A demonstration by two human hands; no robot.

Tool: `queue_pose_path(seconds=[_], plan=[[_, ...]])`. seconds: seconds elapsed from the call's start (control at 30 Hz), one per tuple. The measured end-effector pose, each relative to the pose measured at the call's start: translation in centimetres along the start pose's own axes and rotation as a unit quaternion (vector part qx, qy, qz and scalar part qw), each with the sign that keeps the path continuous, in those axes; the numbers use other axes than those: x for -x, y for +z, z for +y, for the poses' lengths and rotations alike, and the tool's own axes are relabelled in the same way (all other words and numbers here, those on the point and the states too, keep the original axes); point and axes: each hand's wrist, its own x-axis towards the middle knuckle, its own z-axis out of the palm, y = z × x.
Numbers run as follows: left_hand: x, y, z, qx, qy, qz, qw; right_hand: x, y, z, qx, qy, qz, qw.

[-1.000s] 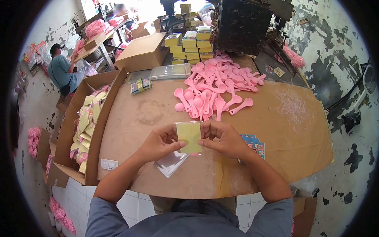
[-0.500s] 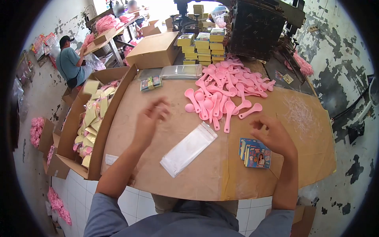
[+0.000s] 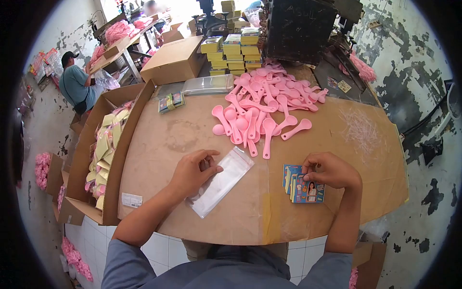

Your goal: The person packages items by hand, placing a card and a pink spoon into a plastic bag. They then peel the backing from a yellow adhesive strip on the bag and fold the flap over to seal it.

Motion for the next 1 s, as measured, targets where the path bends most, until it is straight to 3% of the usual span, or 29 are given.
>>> queue_pose_path(seconds=[0.2,0.3,0.4,0.5,0.67,0.9,1.0], plan=[[0.2,0.3,0.2,-0.002,0.011,0.008,1.000,-0.3,0.4,-0.3,0.064,-0.253,0.032,0.965],[0.2,0.3,0.8,0.017,0.016,0.029,0.999,-1.6,4.4,-3.5,-0.016,-0.245,0.081,0.966],[0.2,0.1,1.2,0.066,0.017,0.037,0.997,-3.6,9.1,-4.8,-0.019,-0.326,0.137,0.935],[0.1,0.3,0.3,0.150,0.018,0.015,0.988,-4.4,11.2,-5.9,0.135,-0.358,0.158,0.910],[-0.3,0.8,-1.0,0.416,-0.013,-0.044,0.908,-5.5,12.1,-4.4,0.232,-0.365,0.184,0.883],[-0.4,-1.3,0.6,0.468,-0.055,-0.109,0.875,-5.6,11.8,-4.2,0.221,-0.345,0.205,0.889],[-0.2,-1.0,0.8,0.458,-0.042,-0.121,0.879,-5.2,11.2,-4.7,0.035,-0.266,0.194,0.944]])
